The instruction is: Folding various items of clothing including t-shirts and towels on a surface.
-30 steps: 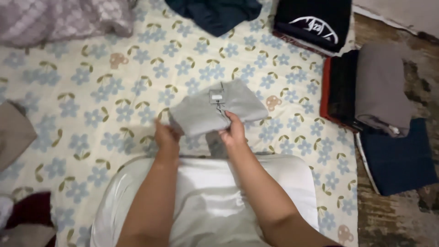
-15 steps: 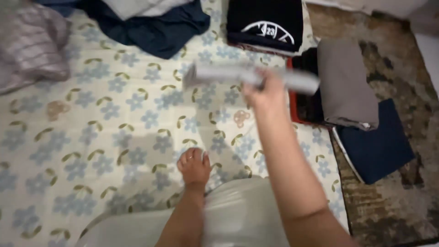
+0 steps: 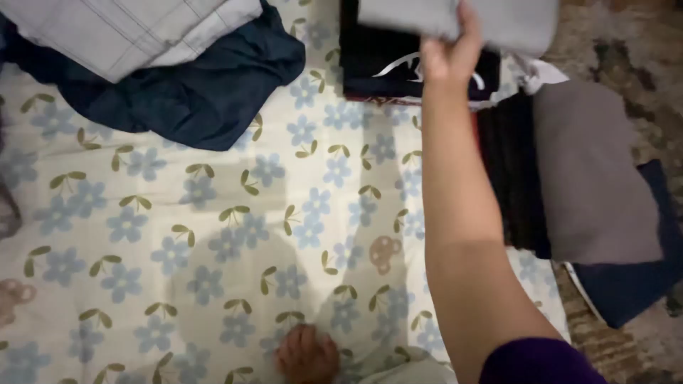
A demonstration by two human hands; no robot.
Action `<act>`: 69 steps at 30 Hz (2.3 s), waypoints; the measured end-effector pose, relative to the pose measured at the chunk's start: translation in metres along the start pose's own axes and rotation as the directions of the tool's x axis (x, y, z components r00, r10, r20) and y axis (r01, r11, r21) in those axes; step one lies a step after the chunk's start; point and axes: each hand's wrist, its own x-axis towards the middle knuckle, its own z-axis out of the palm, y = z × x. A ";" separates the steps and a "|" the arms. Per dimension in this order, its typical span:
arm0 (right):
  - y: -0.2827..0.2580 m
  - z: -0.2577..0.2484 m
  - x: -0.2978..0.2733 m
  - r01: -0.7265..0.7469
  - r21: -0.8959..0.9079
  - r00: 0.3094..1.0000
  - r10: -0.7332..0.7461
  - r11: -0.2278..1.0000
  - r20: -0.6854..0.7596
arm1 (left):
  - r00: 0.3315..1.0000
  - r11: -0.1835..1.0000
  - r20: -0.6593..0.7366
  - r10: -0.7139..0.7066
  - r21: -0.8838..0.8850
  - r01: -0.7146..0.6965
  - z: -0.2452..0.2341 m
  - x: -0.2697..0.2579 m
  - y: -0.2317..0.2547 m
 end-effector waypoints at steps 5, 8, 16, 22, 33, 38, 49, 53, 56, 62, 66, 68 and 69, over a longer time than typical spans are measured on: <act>-0.001 -0.068 0.066 0.048 0.015 0.990 -0.049 0.999 0.133 | 0.995 1.000 0.101 0.012 -0.009 -0.012 0.011 -0.016 -0.013; -0.007 -0.083 0.073 0.049 0.010 0.988 -0.050 0.999 0.145 | 0.993 1.000 0.119 -0.010 0.014 0.008 0.007 -0.018 -0.011; -0.005 -0.071 0.057 0.024 -0.013 0.989 -0.022 1.000 0.147 | 0.997 1.000 0.070 -0.006 0.010 0.006 0.009 -0.014 -0.008; -0.039 -0.043 0.018 -0.092 -0.115 0.996 0.093 0.989 0.003 | 0.994 1.000 0.108 -0.012 0.012 0.011 0.006 -0.012 -0.010; -0.140 -0.078 0.027 0.311 -0.740 0.801 -0.584 0.596 -0.134 | 0.984 0.998 0.168 -0.052 0.026 0.048 0.007 -0.020 -0.011; -0.171 -0.135 0.068 0.365 -0.915 0.720 -0.675 0.174 0.160 | 0.978 0.997 0.195 -0.072 0.009 0.071 0.006 -0.019 -0.012; -0.182 -0.125 0.074 0.385 -0.899 0.636 -0.646 -0.209 0.422 | 0.977 0.999 0.210 -0.040 0.012 0.039 0.002 -0.015 -0.010; -0.182 -0.133 0.073 0.430 -0.860 0.582 -0.644 -0.275 0.497 | 0.976 0.999 0.215 -0.039 0.028 0.034 0.003 -0.016 -0.011; -0.176 -0.138 0.071 0.497 -0.846 0.578 -0.654 -0.192 0.488 | 0.971 0.998 0.234 -0.049 0.043 0.040 0.009 -0.028 -0.014; -0.163 -0.146 0.067 0.510 -0.851 0.740 -0.570 0.130 0.357 | 0.979 0.999 0.197 -0.047 0.009 0.046 0.004 -0.017 -0.009; -0.131 -0.098 0.039 0.489 -0.833 0.667 -0.726 0.259 0.166 | 0.989 1.000 0.146 -0.032 0.006 0.031 0.003 -0.013 -0.007; -0.163 -0.159 0.100 0.329 -0.727 0.849 -0.526 0.602 -0.051 | 0.989 0.999 0.142 -0.039 0.009 0.038 0.000 -0.012 -0.003; -0.178 -0.188 0.131 0.091 -0.523 0.954 -0.225 0.848 -0.199 | 0.989 0.999 0.138 -0.043 0.016 0.041 -0.001 -0.010 -0.003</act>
